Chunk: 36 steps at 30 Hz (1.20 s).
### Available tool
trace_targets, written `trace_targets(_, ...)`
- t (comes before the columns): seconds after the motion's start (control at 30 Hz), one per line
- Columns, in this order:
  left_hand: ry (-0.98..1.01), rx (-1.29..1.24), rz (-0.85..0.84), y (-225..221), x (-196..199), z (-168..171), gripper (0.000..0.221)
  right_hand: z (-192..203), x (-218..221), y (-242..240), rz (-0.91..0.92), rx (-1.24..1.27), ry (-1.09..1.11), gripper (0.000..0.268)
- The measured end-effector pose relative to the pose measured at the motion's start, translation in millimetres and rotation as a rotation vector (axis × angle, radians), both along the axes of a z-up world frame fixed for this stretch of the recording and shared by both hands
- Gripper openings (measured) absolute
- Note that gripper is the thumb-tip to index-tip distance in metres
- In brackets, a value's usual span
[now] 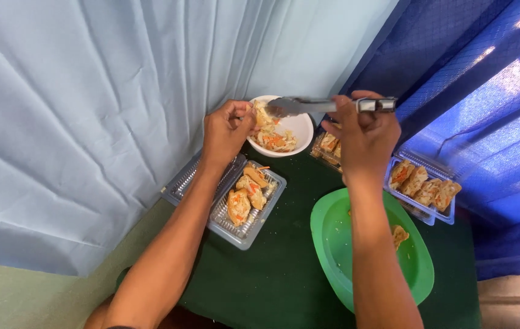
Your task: The person is stuffing fried tofu pieces with a vegetable mixture using tongs and their hands, then placing them into plastic containers.
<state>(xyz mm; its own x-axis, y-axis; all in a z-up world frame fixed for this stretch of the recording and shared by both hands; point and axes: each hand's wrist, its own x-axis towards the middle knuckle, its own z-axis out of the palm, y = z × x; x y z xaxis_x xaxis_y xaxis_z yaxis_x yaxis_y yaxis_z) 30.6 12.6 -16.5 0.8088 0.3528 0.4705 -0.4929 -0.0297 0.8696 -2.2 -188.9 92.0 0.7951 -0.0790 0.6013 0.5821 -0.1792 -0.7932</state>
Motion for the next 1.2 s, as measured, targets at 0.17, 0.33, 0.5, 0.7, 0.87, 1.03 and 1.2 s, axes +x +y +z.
trace_targets(0.17, -0.002, 0.004, -0.006, 2, -2, 0, 0.019, -13, -6, 7, -0.009, 0.074, 0.014, 0.032)
trace_targets(0.33, 0.011, 0.007, -0.008, 3, -5, 2, 0.018, -17, -4, 1, -0.026, 0.071, 0.006, 0.034)
trace_targets(0.5, 0.029, 0.019, -0.009, 2, -4, 3, 0.016, -18, -4, 0, -0.064, 0.121, -0.037, 0.033)
trace_targets(0.7, 0.031, -0.022, -0.055, 1, -6, 3, 0.015, -36, 11, -4, -0.026, 0.144, -0.002, 0.032)
trace_targets(0.87, 0.048, -0.039, -0.086, -1, -3, 0, 0.02, -27, 2, 2, -0.009, 0.119, -0.004, 0.029)
trace_targets(1.03, 0.065, -0.055, -0.185, 6, 9, -22, 0.034, -25, -1, 1, 0.019, 0.072, -0.031, 0.031)
trace_targets(1.2, 0.119, -0.071, -0.3, 8, -3, -8, 0.038, -19, -6, 3, 0.057, 0.053, -0.01, 0.031)
